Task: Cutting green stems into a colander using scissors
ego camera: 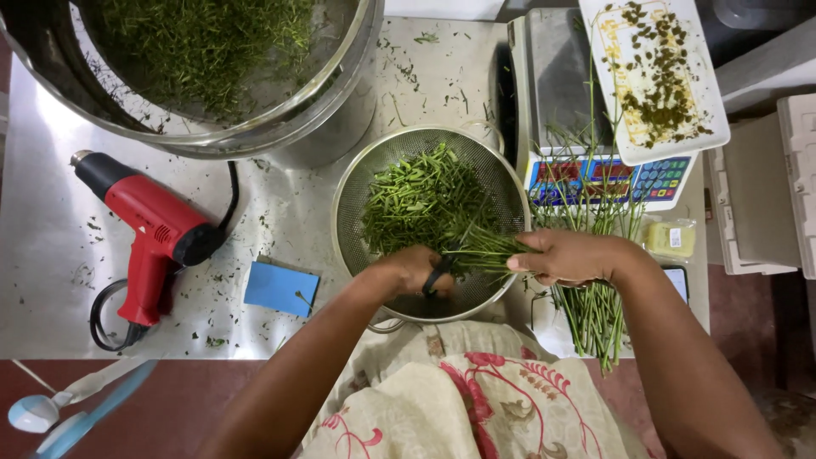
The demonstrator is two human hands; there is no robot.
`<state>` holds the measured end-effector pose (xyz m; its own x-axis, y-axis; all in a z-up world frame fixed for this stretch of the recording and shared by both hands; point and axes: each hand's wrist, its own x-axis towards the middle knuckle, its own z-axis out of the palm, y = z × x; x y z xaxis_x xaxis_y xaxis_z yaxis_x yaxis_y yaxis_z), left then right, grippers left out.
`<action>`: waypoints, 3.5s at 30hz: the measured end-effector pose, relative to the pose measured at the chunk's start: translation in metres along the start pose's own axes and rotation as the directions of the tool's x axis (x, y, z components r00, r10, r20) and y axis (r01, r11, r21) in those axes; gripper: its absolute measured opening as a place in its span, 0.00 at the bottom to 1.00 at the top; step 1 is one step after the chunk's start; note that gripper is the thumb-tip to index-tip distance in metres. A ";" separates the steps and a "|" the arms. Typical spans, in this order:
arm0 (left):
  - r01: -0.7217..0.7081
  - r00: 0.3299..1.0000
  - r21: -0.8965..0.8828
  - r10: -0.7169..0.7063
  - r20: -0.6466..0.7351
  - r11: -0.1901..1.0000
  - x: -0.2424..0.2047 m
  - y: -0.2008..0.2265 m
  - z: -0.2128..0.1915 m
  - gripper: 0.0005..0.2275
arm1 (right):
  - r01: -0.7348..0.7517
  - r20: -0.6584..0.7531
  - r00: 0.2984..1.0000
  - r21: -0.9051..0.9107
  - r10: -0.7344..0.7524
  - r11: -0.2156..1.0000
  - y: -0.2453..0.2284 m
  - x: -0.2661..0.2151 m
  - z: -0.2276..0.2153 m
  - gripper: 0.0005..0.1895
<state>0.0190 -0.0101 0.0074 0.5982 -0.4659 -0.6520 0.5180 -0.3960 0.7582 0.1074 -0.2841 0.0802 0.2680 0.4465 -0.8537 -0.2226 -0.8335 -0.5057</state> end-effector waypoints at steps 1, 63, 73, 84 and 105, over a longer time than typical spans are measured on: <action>-0.014 1.000 0.006 0.014 -0.011 1.000 0.001 -0.002 -0.003 0.18 | 0.005 0.040 0.999 0.011 -0.005 1.000 -0.003 -0.002 -0.002 0.27; -0.052 0.993 0.199 0.071 -0.092 0.979 -0.014 -0.002 0.008 0.19 | 0.251 -0.139 0.965 0.233 -0.223 0.939 -0.010 -0.006 0.034 0.28; -0.011 0.999 0.046 0.013 -0.039 0.999 -0.019 0.001 0.006 0.16 | 0.191 -0.084 0.979 0.088 -0.184 0.978 -0.025 0.003 0.020 0.25; -0.086 0.996 -0.333 0.077 -0.040 0.939 0.002 -0.021 0.005 0.10 | 0.027 -0.009 1.000 -0.080 -0.028 0.996 -0.050 0.018 0.004 0.18; 0.031 0.999 -0.452 -0.041 -0.013 0.891 0.016 -0.023 0.005 0.12 | -0.133 -0.168 0.986 -0.727 0.013 0.674 -0.045 0.065 -0.010 0.21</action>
<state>0.0136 -0.0127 -0.0200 0.5846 -0.4387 -0.6825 0.7564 -0.0095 0.6540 0.1445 -0.2210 0.0483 0.4188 0.3744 -0.8273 0.4955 -0.8577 -0.1373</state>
